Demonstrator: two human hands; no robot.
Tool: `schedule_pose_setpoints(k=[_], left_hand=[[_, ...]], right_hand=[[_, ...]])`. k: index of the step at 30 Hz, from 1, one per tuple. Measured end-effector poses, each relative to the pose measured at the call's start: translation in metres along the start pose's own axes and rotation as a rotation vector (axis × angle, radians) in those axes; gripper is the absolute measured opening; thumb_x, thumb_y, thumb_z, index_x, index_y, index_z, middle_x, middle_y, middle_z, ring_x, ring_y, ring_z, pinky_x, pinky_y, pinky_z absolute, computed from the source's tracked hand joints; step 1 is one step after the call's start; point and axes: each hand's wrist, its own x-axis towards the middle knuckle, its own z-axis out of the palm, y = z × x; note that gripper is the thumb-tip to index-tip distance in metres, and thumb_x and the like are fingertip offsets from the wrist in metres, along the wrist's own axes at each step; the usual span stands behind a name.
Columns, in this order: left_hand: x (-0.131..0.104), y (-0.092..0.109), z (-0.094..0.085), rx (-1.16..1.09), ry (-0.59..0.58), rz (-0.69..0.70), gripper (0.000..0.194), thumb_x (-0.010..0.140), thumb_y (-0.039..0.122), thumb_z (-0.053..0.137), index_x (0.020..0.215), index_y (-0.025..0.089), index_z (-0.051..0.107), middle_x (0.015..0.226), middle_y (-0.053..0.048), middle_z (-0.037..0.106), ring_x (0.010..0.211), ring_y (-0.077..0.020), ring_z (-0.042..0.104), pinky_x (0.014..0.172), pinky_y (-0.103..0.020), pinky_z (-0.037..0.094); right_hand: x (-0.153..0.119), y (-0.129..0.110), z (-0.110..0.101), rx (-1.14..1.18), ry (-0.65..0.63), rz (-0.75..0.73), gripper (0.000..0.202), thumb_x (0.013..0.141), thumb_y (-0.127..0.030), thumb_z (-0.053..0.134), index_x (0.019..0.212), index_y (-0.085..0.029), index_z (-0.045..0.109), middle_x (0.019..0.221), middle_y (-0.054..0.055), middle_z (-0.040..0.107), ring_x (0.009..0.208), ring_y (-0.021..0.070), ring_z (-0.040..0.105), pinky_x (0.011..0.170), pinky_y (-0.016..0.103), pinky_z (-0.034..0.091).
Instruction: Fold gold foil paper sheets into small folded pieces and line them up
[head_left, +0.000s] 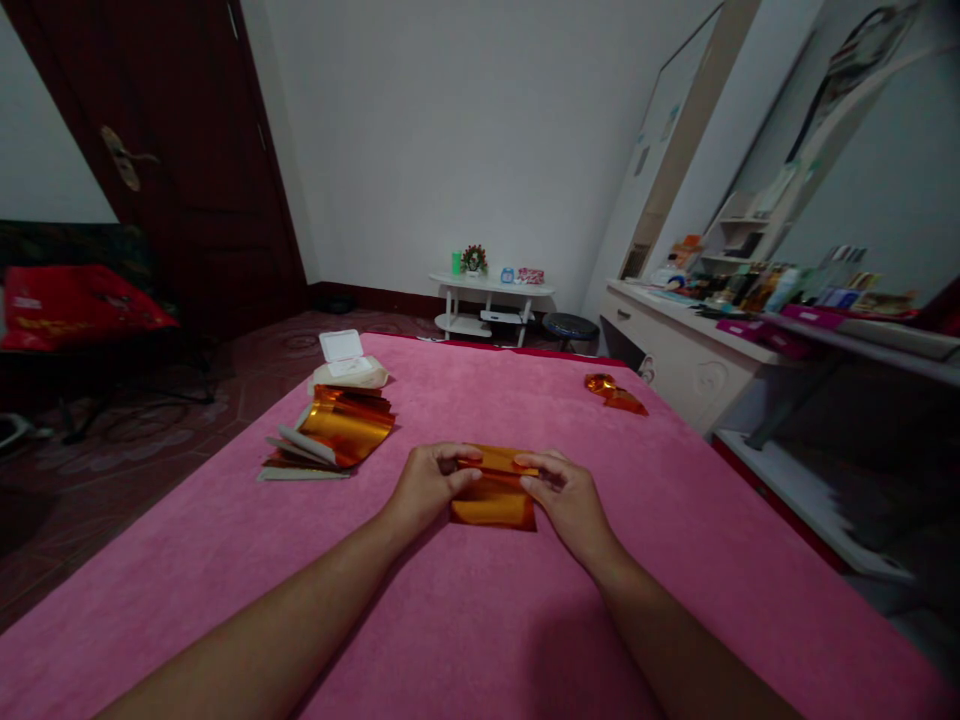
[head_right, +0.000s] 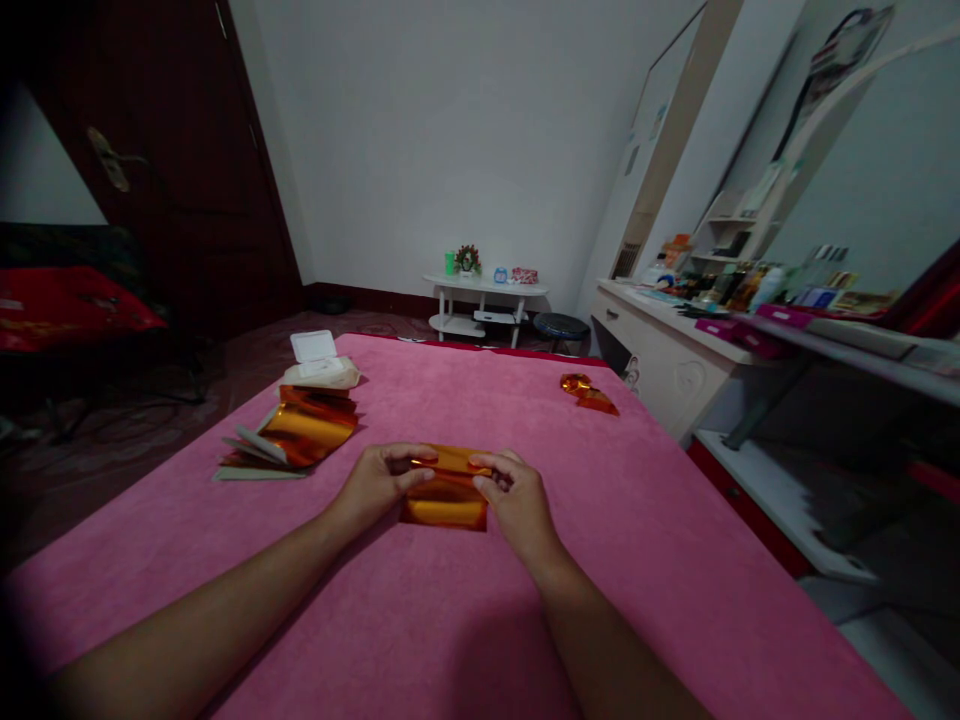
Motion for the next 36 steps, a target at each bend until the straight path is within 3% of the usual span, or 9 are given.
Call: schedule_pose_setpoints(k=[4,11,19,24,29,32,36], left_hand=[[0.000,-0.001,0.000,0.051,0.018,0.026,0.021,0.062,0.020,0.075,0.081,0.012,0.071,0.081,-0.007,0.073,0.072,-0.0194,0.068,0.070,-0.030,0.054],[-0.003,0.010,-0.001,0.318,0.032,0.236,0.007,0.067,0.018,0.070,0.072,0.015,0.075,0.071,-0.004,0.067,0.066,-0.0150,0.062,0.060,-0.023,0.047],[-0.005,0.016,0.003,0.236,0.069,0.186,0.010,0.064,0.023,0.074,0.070,0.014,0.074,0.073,-0.006,0.070,0.066,-0.0168,0.064,0.061,-0.025,0.050],[-0.008,0.015,0.005,0.214,-0.065,0.155,0.022,0.069,0.028,0.072,0.086,0.014,0.075,0.083,-0.008,0.073,0.073,-0.0187,0.065,0.066,-0.027,0.052],[-0.007,0.010,0.004,0.252,-0.189,0.239,0.035,0.066,0.021,0.075,0.100,0.016,0.073,0.100,-0.010,0.070,0.091,-0.0226,0.064,0.081,-0.032,0.051],[-0.006,0.008,0.004,0.276,-0.128,0.244,0.032,0.065,0.018,0.074,0.097,0.016,0.074,0.098,-0.010,0.070,0.091,-0.0230,0.065,0.082,-0.034,0.051],[-0.007,0.010,0.007,0.332,-0.041,0.246,0.028,0.066,0.017,0.074,0.093,0.017,0.075,0.093,-0.010,0.072,0.086,-0.0226,0.066,0.078,-0.032,0.052]], right_hand=[[-0.001,-0.004,-0.001,-0.076,-0.009,-0.046,0.016,0.073,-0.021,0.062,0.083,-0.021,0.075,0.073,0.002,0.058,0.069,0.0157,0.055,0.062,0.027,0.044],[-0.003,-0.006,-0.002,-0.055,0.044,-0.070,0.010,0.075,-0.023,0.064,0.077,-0.022,0.074,0.076,0.003,0.061,0.075,0.0179,0.058,0.069,0.029,0.047],[-0.002,-0.011,-0.002,0.112,0.067,-0.027,0.011,0.071,-0.026,0.069,0.079,-0.021,0.074,0.091,0.006,0.068,0.087,0.0210,0.063,0.078,0.033,0.050],[-0.004,-0.009,-0.001,0.121,-0.030,0.026,0.020,0.076,-0.030,0.065,0.092,-0.021,0.073,0.095,0.007,0.072,0.090,0.0228,0.066,0.082,0.037,0.051],[-0.006,-0.007,0.003,0.095,-0.085,0.037,0.024,0.072,-0.024,0.068,0.095,-0.021,0.072,0.102,0.007,0.071,0.097,0.0233,0.065,0.090,0.040,0.048],[-0.005,-0.009,0.004,0.125,-0.092,0.059,0.031,0.065,-0.020,0.071,0.096,-0.021,0.071,0.103,0.006,0.071,0.097,0.0232,0.064,0.091,0.041,0.048],[-0.004,-0.009,0.005,0.145,-0.004,0.074,0.028,0.062,-0.021,0.073,0.090,-0.020,0.071,0.093,0.006,0.072,0.087,0.0226,0.066,0.081,0.037,0.052]])
